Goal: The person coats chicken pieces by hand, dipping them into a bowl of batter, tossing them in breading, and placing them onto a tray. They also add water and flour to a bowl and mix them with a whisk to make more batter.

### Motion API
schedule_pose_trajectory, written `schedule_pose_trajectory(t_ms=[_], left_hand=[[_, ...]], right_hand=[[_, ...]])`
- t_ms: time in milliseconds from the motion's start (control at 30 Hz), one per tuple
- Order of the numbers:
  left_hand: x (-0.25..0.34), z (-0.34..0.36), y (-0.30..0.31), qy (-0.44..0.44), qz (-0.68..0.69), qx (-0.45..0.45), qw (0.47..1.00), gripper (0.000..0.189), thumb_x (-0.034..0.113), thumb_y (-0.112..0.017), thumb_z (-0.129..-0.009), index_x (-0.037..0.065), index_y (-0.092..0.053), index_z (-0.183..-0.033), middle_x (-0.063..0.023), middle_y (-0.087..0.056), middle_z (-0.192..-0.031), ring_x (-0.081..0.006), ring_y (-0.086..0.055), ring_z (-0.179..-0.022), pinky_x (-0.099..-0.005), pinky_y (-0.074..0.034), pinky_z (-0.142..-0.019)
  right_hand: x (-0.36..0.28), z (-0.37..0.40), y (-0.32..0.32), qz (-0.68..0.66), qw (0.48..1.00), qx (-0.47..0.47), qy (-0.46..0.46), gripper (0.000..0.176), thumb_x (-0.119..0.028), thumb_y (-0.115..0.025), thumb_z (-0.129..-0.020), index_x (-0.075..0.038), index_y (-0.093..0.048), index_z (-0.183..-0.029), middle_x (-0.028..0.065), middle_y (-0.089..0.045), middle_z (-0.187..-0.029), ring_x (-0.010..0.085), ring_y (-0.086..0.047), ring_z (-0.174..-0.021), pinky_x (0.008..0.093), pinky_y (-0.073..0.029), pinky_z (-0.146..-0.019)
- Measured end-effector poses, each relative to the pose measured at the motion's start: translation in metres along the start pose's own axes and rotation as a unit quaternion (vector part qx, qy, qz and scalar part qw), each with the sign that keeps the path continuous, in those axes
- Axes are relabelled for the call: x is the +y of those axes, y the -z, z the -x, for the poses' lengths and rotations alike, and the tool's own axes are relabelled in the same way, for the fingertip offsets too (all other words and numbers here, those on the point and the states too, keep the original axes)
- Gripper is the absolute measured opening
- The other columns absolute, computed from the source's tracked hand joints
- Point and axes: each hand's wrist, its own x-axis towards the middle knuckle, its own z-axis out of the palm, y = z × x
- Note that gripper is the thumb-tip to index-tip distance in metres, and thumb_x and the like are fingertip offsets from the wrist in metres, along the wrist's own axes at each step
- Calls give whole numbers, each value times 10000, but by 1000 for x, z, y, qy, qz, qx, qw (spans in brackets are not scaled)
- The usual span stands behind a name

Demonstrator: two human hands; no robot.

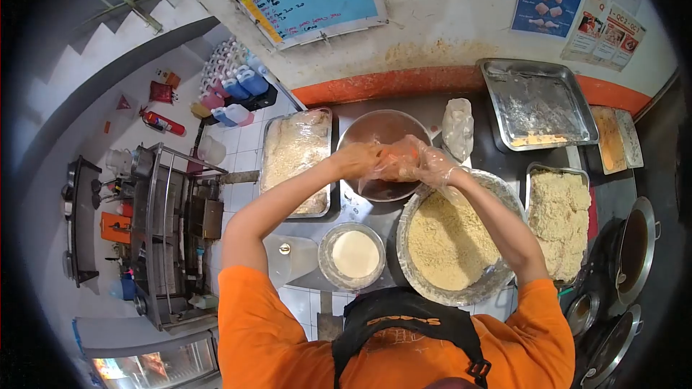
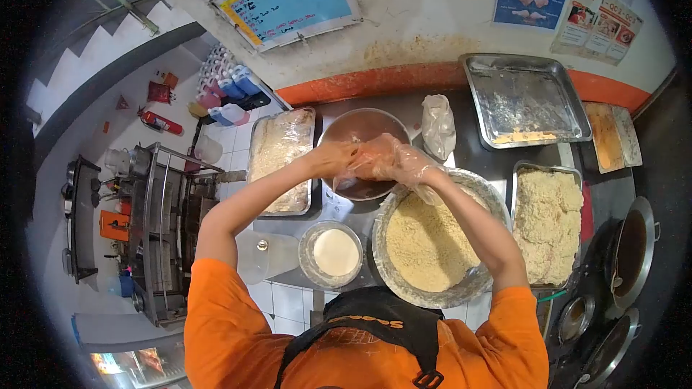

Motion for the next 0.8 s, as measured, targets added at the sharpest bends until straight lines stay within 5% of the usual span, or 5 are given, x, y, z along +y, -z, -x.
schedule_pose_trajectory(t_ms=[67,267,467,533,800], left_hand=[[-2,-2,-10,-2,29,30,999,375,300,-592,-909,181,-619,-1264,-208,-549,-1288,-393,-630,-1055,-464,-514,-928],[-14,-5,-18,-35,-11,-89,995,382,216,-578,-901,248,-627,-1279,-152,-550,-1344,-364,-637,-1095,-471,-538,-889],[5,-25,14,85,-104,-239,962,357,170,-614,-849,223,-696,-1193,-108,-712,-1073,-305,-684,-1032,-440,-552,-812],[32,-37,25,227,-68,-212,948,284,170,-627,-834,171,-737,-1096,-107,-733,-985,-278,-706,-983,-415,-562,-746],[41,-20,-69,254,-138,14,957,184,170,-641,-828,168,-740,-983,-107,-737,-867,-282,-734,-827,-452,-568,-628]], right_hand=[[9,-3,-5,12,986,41,161,468,-325,-673,-893,-105,-607,-1300,182,-703,-1060,368,-655,-1030,452,-503,-909],[-7,-26,-29,275,947,-146,84,323,-364,-605,-917,-159,-699,-1148,175,-690,-1133,351,-663,-1045,456,-511,-936],[-7,-52,-81,311,946,-84,40,349,-348,-593,-901,-51,-731,-1021,171,-718,-1040,332,-690,-988,456,-536,-876],[-18,-47,-75,282,956,-80,3,343,-332,-591,-904,-32,-727,-1001,178,-717,-1037,333,-689,-995,456,-535,-882],[-31,71,34,197,976,39,81,381,-301,-616,-933,-137,-646,-1276,164,-678,-1200,341,-671,-1034,438,-528,-918]])
